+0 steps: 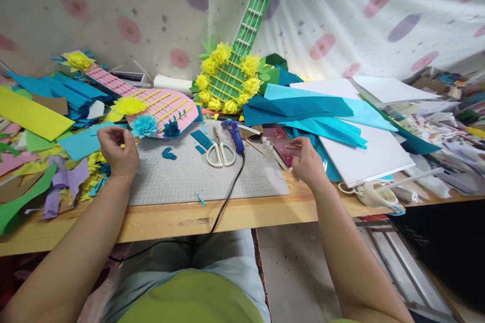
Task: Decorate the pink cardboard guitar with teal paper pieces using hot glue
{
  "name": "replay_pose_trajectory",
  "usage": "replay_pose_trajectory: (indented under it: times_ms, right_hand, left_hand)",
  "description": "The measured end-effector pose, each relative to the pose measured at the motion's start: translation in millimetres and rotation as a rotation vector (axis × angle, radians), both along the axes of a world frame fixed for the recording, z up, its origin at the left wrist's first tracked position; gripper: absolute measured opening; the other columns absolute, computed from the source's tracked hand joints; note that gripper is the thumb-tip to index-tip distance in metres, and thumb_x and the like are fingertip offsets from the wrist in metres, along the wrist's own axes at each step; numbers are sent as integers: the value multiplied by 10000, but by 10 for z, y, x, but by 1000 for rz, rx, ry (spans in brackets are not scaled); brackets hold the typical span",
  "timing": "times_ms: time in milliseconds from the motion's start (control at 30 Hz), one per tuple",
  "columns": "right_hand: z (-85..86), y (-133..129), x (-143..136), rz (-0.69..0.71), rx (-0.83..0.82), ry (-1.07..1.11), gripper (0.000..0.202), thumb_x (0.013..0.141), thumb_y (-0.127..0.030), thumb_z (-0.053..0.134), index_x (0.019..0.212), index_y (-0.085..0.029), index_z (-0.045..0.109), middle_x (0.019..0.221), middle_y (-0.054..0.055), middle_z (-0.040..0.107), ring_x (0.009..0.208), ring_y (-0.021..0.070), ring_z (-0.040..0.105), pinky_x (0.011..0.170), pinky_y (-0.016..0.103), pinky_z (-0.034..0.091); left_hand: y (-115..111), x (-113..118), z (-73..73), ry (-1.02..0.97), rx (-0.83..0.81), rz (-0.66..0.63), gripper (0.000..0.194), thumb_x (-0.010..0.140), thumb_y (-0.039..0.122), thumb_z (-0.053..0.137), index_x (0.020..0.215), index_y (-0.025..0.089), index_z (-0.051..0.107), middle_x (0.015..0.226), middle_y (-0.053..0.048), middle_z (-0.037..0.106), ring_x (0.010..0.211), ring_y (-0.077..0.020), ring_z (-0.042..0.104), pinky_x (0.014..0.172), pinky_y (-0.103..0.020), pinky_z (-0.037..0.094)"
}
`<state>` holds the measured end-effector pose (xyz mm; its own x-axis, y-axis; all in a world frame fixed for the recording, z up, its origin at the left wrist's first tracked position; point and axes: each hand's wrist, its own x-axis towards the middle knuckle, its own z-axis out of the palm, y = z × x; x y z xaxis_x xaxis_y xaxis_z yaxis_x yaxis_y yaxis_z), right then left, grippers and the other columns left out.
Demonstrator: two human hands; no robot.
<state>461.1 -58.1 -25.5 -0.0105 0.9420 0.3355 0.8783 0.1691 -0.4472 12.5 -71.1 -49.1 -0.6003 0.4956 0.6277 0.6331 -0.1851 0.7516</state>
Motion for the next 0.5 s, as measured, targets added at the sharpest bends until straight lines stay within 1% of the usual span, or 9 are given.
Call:
replay_pose_trajectory:
  times_ms: [133,233,333,433,500]
  right_hand:
    - [10,-162,49,-4,-29,-17,437,604,-60,424,1001,-239,464,990,67,693,978,260,653,768,368,502]
    - [-10,-214,72,-10,-51,-49,447,594,-70,434,1007,-237,465,985,60,699,966,261,658,760,364,500]
    - [-32,-236,84,-7,-67,-64,445,587,-76,438,1002,-230,476,974,58,700,945,256,664,749,362,503]
    - [-6,-254,36,2,-2,-16,436,604,-83,435,1014,-226,480,967,61,692,935,243,658,741,359,500]
    - [27,-251,-67,2,55,18,386,632,-107,447,998,-224,489,948,68,678,910,238,649,719,352,495]
  left_hand:
    - [12,-1,-8,4,48,-40,118,799,208,487,879,202,400,713,25,459,592,-110,483,586,-248,400]
    - [13,-9,-11,0,23,-28,102,816,211,468,887,204,396,674,40,423,560,-107,451,558,-245,379]
    - [8,-16,-8,-6,-18,-1,85,824,205,460,879,207,396,661,46,407,558,-105,446,571,-245,377]
    - [0,-9,-6,3,-17,-1,80,826,204,466,882,202,409,668,41,414,564,-106,442,582,-247,370]
    - [-10,5,-4,30,-13,-12,82,834,220,471,902,194,434,673,36,424,574,-108,439,594,-249,363]
